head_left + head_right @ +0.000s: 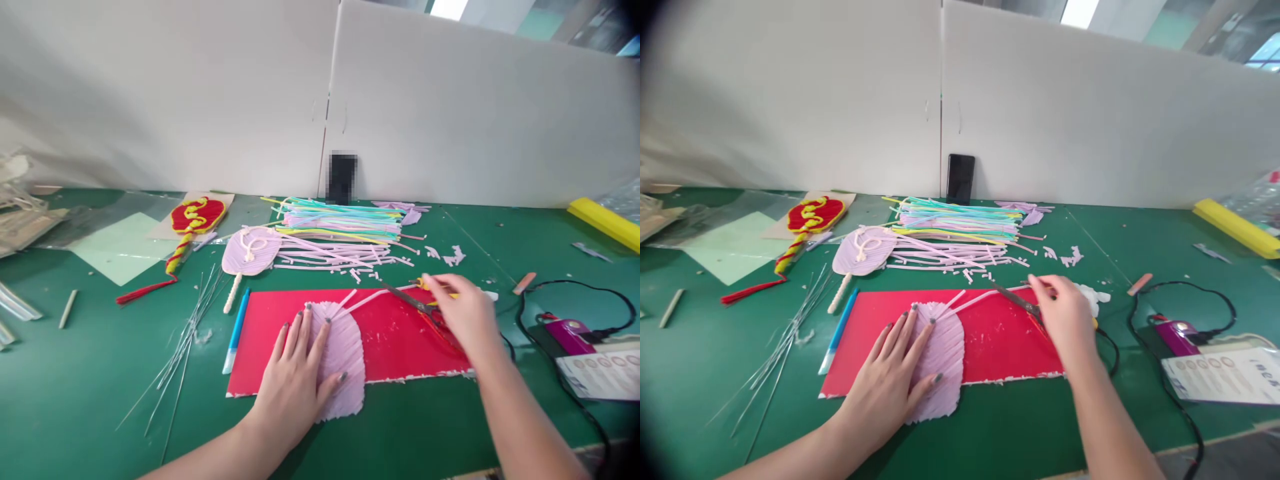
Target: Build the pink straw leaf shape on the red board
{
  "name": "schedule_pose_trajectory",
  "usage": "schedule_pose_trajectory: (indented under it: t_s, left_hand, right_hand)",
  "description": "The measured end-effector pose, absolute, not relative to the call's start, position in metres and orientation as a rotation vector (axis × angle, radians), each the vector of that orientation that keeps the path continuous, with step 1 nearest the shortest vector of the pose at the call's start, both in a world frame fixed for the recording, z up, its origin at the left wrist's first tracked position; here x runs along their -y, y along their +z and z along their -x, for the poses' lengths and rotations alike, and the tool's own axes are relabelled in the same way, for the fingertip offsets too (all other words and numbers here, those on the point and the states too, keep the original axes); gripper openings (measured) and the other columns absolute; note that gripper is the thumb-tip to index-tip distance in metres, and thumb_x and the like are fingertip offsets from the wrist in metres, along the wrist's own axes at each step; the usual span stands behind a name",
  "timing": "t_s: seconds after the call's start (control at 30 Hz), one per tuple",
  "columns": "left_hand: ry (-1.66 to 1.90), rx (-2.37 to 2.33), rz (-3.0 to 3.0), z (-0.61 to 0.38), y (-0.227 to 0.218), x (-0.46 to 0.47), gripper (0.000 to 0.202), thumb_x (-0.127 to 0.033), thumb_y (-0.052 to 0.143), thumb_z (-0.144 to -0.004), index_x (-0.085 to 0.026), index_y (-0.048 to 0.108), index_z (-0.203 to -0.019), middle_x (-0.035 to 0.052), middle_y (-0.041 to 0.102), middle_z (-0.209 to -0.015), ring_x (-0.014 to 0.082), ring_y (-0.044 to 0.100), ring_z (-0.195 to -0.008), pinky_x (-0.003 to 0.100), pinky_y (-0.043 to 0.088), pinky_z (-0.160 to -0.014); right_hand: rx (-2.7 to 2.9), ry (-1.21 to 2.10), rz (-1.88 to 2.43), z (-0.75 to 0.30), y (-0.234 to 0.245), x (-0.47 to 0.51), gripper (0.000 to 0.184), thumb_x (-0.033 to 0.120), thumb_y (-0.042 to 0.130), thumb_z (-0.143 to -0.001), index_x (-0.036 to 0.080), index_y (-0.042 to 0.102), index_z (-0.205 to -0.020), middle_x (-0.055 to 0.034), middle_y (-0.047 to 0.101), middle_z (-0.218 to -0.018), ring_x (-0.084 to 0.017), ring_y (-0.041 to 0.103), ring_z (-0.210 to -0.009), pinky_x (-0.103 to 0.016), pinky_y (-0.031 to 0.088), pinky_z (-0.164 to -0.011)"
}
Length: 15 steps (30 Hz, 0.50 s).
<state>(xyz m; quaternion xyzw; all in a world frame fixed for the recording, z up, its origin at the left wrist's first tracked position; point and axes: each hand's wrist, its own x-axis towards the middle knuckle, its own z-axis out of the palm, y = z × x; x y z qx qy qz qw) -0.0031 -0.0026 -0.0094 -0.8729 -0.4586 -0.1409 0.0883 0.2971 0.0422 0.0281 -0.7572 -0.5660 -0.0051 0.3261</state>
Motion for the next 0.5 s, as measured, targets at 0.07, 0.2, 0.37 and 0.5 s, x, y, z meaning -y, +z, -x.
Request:
schedule_pose_trajectory:
  t_s: [0.07,0.2,0.37,0.5]
  left_hand:
    - [-0.426,1.376,2.600,0.003,-0.010,0.003,0.064,-0.057,0.037,-0.089,-0.015,0.044,-0.137,0.0208,0.043,-0.142,0.0346,0.045,-0.128,0.050,0.042,-0.100]
    - [-0.445,1.382,2.587,0.003,-0.011,0.002,0.062,-0.056,0.038,-0.090,-0.016,0.044,-0.137,0.0211,0.042,-0.143,0.0345,0.045,-0.128,0.050,0.041,-0.100]
    - [-0.423,1.358,2.567,0.002,-0.011,0.002,0.062,-0.055,0.037,-0.090,-0.015,0.045,-0.137,0.0219,0.044,-0.141,0.0349,0.047,-0.126,0.049,0.044,-0.098]
    - [-0.396,1.371,2.568,0.002,-0.011,0.002,0.063,-0.055,0.039,-0.089,-0.015,0.044,-0.137,0.0215,0.043,-0.142,0.0345,0.046,-0.127,0.048,0.044,-0.099]
  right_hand:
    - [1.450,-0.110,2.173,-0.338,0.025,-0.037,0.040,0.055,0.046,-0.082,0.020,0.065,-0.076,-0.0118,0.069,-0.081,-0.026,0.063,-0.072,-0.036,0.044,-0.067]
    - [1.398,-0.014,2.371,-0.381,0.010,-0.033,0.045,0.062,0.049,-0.075,0.019,0.064,-0.074,-0.0137,0.069,-0.076,-0.030,0.064,-0.072,-0.039,0.044,-0.063]
    - [1.397,0.182,2.465,-0.377,0.001,-0.037,0.055,0.071,0.058,-0.063,0.019,0.065,-0.080,-0.0112,0.067,-0.066,-0.028,0.061,-0.057,-0.036,0.042,-0.052]
    - [1.344,0.187,2.464,-0.369,0.006,-0.035,0.051,0.064,0.056,-0.069,0.018,0.064,-0.086,-0.0123,0.068,-0.079,-0.030,0.063,-0.072,-0.036,0.044,-0.061]
